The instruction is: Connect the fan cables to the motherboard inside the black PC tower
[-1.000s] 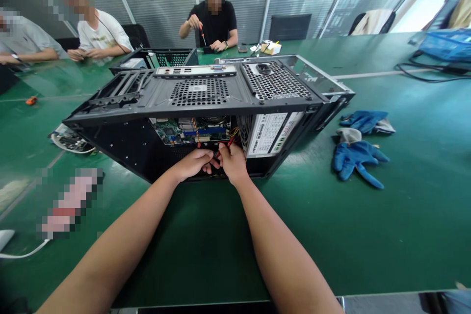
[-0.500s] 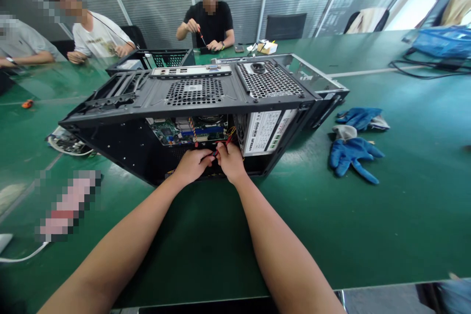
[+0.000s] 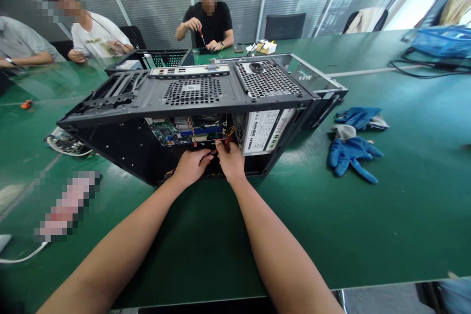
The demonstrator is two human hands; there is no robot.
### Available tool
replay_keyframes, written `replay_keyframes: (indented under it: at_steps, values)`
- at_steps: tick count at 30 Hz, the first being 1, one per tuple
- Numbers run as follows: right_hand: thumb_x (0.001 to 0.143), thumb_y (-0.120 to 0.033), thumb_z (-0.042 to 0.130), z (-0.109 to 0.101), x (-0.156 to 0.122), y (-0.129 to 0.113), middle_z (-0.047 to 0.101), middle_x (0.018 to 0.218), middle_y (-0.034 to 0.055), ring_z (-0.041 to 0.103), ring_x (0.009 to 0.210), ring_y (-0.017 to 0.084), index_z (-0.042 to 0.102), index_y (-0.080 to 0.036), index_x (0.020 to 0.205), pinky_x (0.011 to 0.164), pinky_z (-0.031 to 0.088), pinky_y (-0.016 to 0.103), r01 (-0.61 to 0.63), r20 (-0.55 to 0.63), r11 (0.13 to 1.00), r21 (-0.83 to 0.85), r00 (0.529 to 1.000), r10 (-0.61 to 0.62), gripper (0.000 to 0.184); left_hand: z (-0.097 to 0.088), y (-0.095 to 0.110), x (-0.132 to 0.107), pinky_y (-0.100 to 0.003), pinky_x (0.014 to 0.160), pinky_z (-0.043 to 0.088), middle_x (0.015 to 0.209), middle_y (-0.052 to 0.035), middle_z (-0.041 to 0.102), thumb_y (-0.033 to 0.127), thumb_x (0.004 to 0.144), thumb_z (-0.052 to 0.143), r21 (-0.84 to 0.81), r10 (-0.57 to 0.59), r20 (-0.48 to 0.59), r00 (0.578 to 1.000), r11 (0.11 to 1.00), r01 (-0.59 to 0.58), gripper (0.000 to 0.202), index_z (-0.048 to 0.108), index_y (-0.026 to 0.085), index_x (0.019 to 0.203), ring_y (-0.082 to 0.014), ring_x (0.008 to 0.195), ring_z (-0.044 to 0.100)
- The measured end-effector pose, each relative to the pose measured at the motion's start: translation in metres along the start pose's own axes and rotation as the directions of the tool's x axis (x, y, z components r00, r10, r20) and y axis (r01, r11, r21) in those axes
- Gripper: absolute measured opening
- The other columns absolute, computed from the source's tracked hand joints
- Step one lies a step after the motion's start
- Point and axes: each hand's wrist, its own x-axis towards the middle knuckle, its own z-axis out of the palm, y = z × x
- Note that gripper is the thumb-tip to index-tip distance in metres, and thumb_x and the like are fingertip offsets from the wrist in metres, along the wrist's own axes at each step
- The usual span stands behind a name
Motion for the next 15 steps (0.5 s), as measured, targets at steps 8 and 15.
replay_keyframes:
  at_steps: [8,15]
  values:
    - [0.082,-0.052,0.06,0.001,-0.0002,-0.0002,0.052,0.052,-0.0037,0.045,0.039,0.008,0.052,-0.02,0.069,0.039,0.036,0.023,0.002,0.0,0.999,0.036,1.0,-0.002,0.035,-0.0026,0.0038,-0.0011,-0.03,0.068,0.043,0.087,-0.007,0.074,0.035,0.096,0.047,0.021,-0.001,0.016,1.0,1.0,0.001,0.027,0.071,0.023,0.1,-0.0228,0.078,0.068]
    - [0.084,-0.051,0.059,0.0002,0.0009,0.0031,0.05,0.054,-0.0052,0.044,0.042,0.006,0.053,-0.019,0.071,0.041,0.036,0.021,0.015,0.06,0.99,0.142,0.998,-0.024,0.035,-0.0009,0.0022,-0.0007,-0.03,0.07,0.042,0.09,-0.0074,0.074,0.034,0.095,0.05,-0.028,-0.014,0.008,1.0,0.999,0.015,0.025,0.072,0.023,0.101,-0.0233,0.079,0.068]
